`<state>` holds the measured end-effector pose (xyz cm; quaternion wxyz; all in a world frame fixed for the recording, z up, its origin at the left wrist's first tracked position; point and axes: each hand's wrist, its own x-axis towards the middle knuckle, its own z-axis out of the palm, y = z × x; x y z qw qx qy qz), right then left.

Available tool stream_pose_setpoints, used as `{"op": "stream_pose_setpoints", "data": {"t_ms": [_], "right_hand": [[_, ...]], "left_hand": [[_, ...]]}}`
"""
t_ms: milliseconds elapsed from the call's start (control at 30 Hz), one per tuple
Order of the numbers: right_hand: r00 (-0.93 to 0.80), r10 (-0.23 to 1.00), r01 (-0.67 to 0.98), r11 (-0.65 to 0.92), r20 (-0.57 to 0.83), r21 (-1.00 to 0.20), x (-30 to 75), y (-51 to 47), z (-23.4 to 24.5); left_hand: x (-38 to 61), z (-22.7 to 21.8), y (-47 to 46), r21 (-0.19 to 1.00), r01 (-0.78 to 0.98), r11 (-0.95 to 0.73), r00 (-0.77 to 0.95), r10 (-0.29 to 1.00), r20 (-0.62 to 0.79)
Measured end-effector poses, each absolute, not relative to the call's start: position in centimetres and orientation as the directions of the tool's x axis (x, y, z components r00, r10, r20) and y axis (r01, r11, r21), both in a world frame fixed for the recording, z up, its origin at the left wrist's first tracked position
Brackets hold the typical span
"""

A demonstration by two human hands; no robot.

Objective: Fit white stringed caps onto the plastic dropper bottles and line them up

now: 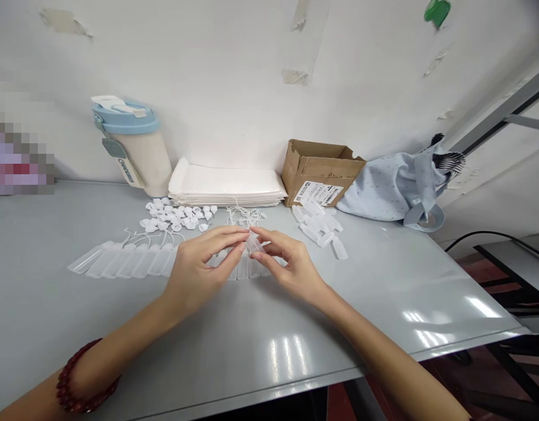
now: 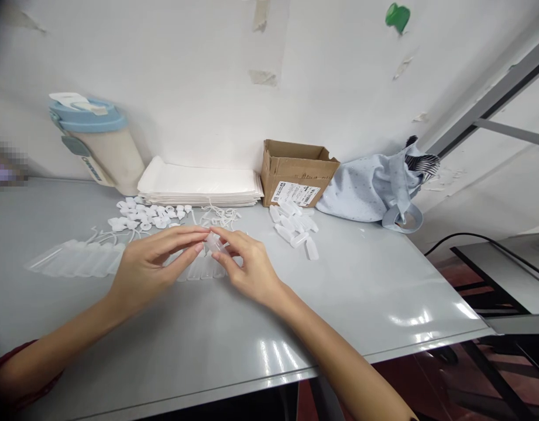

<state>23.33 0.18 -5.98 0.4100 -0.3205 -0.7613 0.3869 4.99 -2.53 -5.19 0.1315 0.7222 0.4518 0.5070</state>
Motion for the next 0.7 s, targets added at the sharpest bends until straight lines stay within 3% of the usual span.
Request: {"op": "stream_pose_setpoints", "data": {"t_ms": [167,400,700], "right_hand": [[-0.413,0.85,0.14,0.414,0.327,-0.9,23.06,-0.06,-5.77],[-0.392,0.898,0.146,0.274,0.199,-0.95,22.9,-0.41,-5.22],[-0.392,0.908,0.123,0.209,0.146,-0.97,22.99,-0.38,-5.11]], "left_hand": [[5.29,-5.36,-2.59,0.49,0.588,-0.643,0.13,0.674,0.727],[5.32,-5.64,-2.59,0.343,0.632,-0.695,0.223,0.586,0.779],[5.33,-5.91,-2.57,0.265,0.603,-0.753,0.293,0.518,0.804]]}}
